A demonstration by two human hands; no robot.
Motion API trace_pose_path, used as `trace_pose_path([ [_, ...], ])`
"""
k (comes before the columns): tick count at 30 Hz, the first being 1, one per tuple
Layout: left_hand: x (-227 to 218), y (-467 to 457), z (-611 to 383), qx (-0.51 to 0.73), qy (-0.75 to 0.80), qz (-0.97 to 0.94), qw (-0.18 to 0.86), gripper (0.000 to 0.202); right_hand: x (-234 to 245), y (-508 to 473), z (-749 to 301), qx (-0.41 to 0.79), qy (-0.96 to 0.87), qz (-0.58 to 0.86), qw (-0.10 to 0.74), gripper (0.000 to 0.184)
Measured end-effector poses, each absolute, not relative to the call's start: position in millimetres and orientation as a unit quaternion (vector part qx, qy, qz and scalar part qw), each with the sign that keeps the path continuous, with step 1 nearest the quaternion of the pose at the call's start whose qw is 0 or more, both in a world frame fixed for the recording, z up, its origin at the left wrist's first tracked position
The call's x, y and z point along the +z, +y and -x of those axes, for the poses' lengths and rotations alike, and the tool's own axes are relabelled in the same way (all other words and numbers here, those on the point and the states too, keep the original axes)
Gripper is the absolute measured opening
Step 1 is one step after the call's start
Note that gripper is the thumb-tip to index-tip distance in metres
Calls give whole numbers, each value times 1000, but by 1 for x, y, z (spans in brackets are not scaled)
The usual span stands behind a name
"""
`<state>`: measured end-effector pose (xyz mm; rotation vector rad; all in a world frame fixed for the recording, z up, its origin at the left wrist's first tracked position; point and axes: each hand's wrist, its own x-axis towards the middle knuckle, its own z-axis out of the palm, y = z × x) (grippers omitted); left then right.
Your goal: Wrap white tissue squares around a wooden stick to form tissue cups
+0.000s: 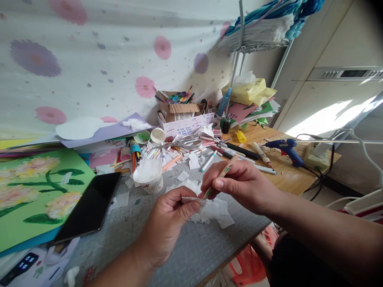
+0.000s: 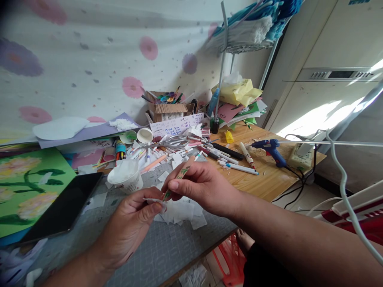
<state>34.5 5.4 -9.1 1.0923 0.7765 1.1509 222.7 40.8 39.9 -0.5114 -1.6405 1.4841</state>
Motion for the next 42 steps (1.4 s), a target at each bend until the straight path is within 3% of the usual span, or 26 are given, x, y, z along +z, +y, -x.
trace_pose_path([
  [8,-10,7,-36,502,367,-480,619,11,41,40,-224,539,-705,229,400,21],
  [14,-11,9,-29,538,500,-511,448,30,31,47,-220,448,-737,255,436,20],
  [16,-11,8,-28,503,477,-544,472,33,28,48,-218,457,-731,263,433,22],
  [21,-11,7,-31,446,442,-569,531,15,26,51,-210,521,-712,234,409,26],
  [26,-10,11,-30,444,523,-549,478,16,26,61,-215,540,-691,282,389,26],
  [31,-10,15,-27,415,569,-555,443,21,25,72,-233,587,-595,321,446,25],
  [34,-10,16,-25,431,581,-558,406,12,25,71,-238,594,-581,307,464,23],
  [37,-9,16,-25,496,561,-567,343,28,27,64,-237,587,-615,268,453,19],
  [39,-8,14,-27,528,511,-573,363,33,30,59,-234,573,-651,233,440,18],
  [42,-7,10,-31,528,412,-534,516,37,34,53,-230,517,-714,176,439,16],
])
